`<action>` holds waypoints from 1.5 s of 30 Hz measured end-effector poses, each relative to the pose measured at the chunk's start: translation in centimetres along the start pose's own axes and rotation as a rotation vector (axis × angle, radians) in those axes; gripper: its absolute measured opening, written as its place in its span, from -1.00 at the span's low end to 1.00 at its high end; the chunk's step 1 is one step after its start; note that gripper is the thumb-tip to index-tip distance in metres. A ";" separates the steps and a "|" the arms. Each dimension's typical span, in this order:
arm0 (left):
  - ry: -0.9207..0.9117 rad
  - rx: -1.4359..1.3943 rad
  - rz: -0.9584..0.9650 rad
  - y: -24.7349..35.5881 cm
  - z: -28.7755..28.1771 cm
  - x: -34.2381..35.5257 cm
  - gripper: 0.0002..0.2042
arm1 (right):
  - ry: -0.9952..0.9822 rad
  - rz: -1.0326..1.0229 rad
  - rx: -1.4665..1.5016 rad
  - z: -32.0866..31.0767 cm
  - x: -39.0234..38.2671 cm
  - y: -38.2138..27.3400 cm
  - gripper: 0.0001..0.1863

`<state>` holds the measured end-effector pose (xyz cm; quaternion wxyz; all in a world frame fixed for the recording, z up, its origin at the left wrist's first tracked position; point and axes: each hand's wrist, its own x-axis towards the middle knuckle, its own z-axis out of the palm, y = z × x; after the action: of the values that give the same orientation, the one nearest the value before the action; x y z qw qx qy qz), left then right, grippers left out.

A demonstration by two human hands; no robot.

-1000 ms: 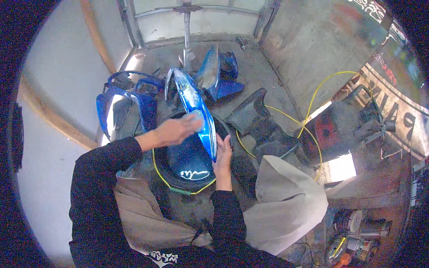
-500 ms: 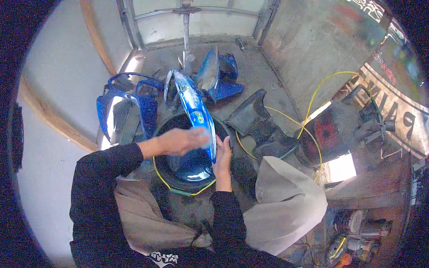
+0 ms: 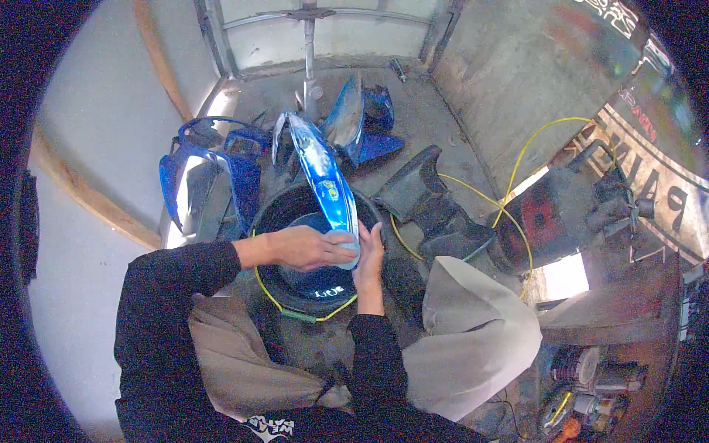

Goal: The person wet-sands a blue motorcycle body panel using sandpaper and water from a bucket.

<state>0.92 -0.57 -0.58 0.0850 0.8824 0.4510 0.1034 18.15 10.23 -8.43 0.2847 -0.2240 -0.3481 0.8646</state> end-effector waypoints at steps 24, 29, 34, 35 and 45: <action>-0.058 0.042 -0.048 -0.2 0.1 -0.2 -0.41 | 0.000 -0.019 -0.011 -0.2 0.1 0.2 0.06; 0.190 0.204 -0.433 -4.2 -1.3 -2.8 -0.47 | -0.058 -0.016 -0.005 1.2 0.0 -0.1 0.03; -0.037 0.109 -0.240 0.4 0.4 -0.3 -0.39 | -0.029 -0.020 0.021 -0.5 0.2 0.2 0.04; -0.090 0.068 -0.037 1.1 -0.1 0.0 -0.37 | -0.037 0.007 0.033 -0.4 0.0 0.2 0.04; 0.080 0.147 -0.211 -0.9 0.6 -1.3 -0.45 | -0.025 0.003 0.000 0.9 -0.2 0.2 0.05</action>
<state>-0.37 -1.09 -1.47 0.0122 0.8292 0.5505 0.0956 17.70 9.50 -7.92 0.2790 -0.2136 -0.3513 0.8679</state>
